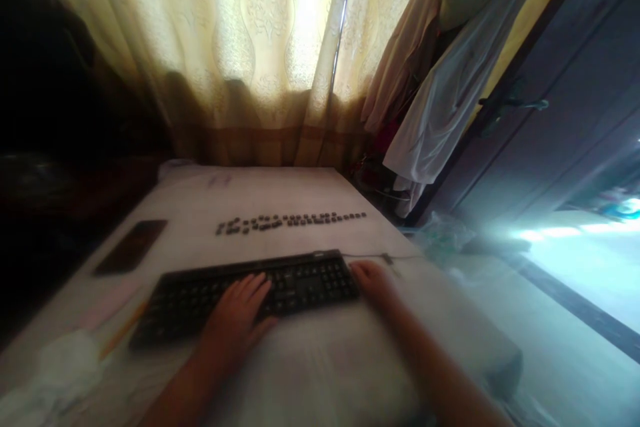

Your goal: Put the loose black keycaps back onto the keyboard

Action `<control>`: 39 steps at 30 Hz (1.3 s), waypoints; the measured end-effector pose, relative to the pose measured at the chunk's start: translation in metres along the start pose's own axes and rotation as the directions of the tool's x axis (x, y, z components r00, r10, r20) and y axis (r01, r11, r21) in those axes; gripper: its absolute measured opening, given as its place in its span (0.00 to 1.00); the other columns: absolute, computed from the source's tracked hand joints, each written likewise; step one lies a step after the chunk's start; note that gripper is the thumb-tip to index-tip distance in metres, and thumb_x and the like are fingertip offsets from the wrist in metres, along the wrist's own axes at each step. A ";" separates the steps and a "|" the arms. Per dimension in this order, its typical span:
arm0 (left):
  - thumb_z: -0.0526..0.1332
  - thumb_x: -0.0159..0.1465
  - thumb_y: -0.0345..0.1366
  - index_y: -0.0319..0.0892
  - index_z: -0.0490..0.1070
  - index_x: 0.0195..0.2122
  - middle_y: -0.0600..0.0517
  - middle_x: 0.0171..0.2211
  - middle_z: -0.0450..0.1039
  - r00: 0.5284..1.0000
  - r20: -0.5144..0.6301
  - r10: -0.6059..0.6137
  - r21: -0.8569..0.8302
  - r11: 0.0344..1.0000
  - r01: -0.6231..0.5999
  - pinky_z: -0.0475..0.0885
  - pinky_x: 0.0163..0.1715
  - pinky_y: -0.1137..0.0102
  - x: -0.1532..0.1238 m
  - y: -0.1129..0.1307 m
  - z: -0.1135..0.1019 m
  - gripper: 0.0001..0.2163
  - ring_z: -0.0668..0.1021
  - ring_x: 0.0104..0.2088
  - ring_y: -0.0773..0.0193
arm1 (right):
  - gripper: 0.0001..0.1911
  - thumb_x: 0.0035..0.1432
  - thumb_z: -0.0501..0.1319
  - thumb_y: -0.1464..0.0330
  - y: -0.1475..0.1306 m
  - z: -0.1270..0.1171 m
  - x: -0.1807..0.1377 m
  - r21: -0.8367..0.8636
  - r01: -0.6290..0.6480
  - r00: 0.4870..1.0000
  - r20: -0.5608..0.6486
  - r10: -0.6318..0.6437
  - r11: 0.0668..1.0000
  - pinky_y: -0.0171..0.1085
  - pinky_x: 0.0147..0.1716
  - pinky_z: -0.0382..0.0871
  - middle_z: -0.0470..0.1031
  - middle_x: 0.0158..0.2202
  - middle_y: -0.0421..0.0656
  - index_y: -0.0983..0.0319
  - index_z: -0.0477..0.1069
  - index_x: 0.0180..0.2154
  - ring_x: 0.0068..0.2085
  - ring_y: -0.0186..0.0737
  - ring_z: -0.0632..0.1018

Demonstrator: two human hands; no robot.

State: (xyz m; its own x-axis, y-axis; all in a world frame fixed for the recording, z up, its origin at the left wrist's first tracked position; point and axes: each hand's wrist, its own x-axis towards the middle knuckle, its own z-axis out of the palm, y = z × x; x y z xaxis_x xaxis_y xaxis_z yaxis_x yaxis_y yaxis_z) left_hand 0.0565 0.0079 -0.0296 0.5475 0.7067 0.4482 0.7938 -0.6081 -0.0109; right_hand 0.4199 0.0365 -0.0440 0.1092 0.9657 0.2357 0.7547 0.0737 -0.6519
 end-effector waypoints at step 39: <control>0.55 0.65 0.44 0.43 0.72 0.51 0.45 0.52 0.75 0.884 -0.036 -0.465 -0.170 0.875 0.453 0.73 0.52 0.58 -0.044 -0.077 -0.025 0.18 0.77 0.51 0.55 | 0.29 0.60 0.45 0.51 0.016 0.016 -0.019 -0.027 -0.271 0.912 -0.328 0.248 0.962 0.45 0.44 0.69 0.78 0.43 0.53 0.62 0.78 0.41 0.44 0.51 0.76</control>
State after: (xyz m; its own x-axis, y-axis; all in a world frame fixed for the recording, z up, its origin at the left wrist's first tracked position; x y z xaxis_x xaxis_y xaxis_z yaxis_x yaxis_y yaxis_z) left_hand -0.0351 0.0149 -0.0262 0.1052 0.8949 0.4337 0.8975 -0.2733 0.3460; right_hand 0.4194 0.0235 -0.0702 0.4985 0.8171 0.2897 0.7141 -0.1975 -0.6716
